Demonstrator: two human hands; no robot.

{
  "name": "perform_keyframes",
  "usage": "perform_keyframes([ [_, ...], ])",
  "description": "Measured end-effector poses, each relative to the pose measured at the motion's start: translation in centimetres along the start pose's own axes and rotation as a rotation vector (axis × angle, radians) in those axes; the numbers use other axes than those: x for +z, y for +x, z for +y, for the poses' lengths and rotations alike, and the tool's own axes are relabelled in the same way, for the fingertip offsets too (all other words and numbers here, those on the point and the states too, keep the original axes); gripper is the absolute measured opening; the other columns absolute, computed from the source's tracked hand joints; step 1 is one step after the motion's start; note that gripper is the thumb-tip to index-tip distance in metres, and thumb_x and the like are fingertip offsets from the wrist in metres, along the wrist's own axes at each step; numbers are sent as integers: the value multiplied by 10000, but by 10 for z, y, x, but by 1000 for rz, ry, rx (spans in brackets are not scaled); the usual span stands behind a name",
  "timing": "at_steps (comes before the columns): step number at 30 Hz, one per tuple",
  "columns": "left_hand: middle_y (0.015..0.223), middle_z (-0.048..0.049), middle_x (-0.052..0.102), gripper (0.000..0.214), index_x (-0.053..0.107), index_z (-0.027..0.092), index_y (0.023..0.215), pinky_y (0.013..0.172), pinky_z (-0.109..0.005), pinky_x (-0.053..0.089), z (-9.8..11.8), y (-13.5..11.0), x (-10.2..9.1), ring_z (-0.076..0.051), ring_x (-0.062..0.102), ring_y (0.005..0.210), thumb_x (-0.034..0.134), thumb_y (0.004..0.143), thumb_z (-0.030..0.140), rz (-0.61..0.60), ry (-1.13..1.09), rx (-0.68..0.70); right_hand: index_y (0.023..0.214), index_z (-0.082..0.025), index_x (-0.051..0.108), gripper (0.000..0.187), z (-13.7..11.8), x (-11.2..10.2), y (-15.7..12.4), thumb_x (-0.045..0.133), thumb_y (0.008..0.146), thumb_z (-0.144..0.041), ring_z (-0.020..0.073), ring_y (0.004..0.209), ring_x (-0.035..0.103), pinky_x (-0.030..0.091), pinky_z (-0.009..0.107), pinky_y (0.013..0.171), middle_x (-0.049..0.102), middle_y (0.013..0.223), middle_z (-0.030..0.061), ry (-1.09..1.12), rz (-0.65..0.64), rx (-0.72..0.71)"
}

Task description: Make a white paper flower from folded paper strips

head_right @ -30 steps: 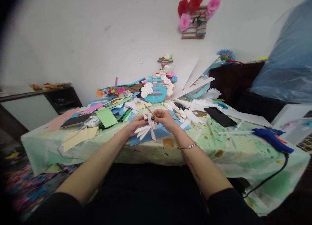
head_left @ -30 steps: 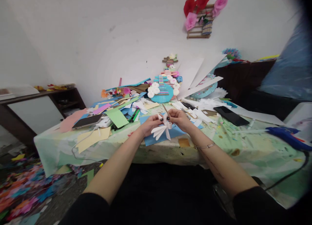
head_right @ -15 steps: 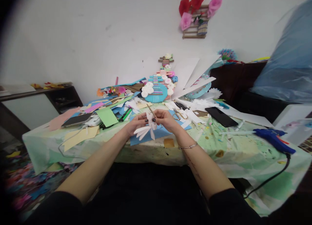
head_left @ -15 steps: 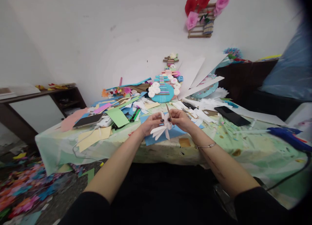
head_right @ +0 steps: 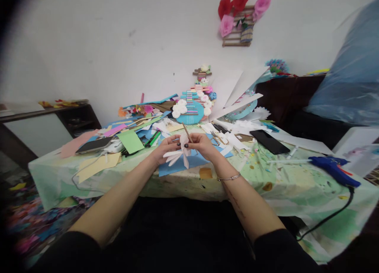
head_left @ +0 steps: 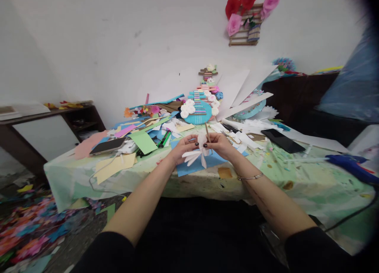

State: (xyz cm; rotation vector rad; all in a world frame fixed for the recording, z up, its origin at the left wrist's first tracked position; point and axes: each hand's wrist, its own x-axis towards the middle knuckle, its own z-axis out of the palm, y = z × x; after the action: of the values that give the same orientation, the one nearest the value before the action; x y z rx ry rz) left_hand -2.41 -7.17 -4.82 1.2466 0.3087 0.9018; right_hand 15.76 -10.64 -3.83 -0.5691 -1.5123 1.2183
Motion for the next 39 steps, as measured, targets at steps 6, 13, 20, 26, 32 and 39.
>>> perform_keyframes([
  [6, 823, -40, 670, 410, 559, 135, 947, 734, -328, 495, -2, 2, 0, -164, 652, 702, 760, 589, 138, 53, -25, 39, 762, -145, 684, 227, -2, 2, 1, 800, 582, -222, 119, 609, 601, 453, 244, 609, 689, 714, 14, 14, 35, -1],
  [13, 892, -58, 669, 455, 574, 140, 1007, 763, -327, 481, 0, -1, 1, -168, 647, 757, 761, 592, 135, 0, -33, 37, 794, -145, 668, 235, 2, -2, 1, 786, 612, -237, 99, 564, 556, 417, 223, 552, 657, 673, -2, -20, 29, 0],
  [20, 810, -48, 671, 293, 629, 115, 888, 733, -294, 473, 3, -3, 5, -147, 630, 711, 747, 621, 142, -62, -41, 36, 792, -145, 662, 247, 0, 0, 0, 791, 606, -244, 101, 566, 568, 432, 217, 538, 660, 684, 3, 21, 2, 13],
  [26, 757, -32, 659, 300, 608, 120, 834, 718, -308, 476, 3, -3, 5, -153, 624, 683, 775, 604, 216, -44, -3, 1, 787, -134, 693, 259, -5, 3, -2, 804, 575, -232, 127, 597, 603, 472, 246, 589, 690, 710, 30, 28, -78, 38],
  [32, 753, -28, 656, 326, 603, 122, 847, 668, -273, 473, 2, -2, 6, -141, 624, 648, 777, 608, 259, -20, 23, 7, 718, -145, 714, 184, -4, 2, -2, 793, 578, -235, 122, 585, 594, 463, 240, 593, 688, 669, 24, 2, -30, 0],
  [39, 669, -21, 658, 199, 605, 146, 821, 551, -235, 450, -3, 2, 4, -138, 609, 559, 728, 679, 213, -30, 44, -62, 703, -144, 716, 191, -3, 1, 0, 798, 567, -249, 142, 639, 605, 477, 278, 669, 686, 681, 33, -55, 28, -41],
])
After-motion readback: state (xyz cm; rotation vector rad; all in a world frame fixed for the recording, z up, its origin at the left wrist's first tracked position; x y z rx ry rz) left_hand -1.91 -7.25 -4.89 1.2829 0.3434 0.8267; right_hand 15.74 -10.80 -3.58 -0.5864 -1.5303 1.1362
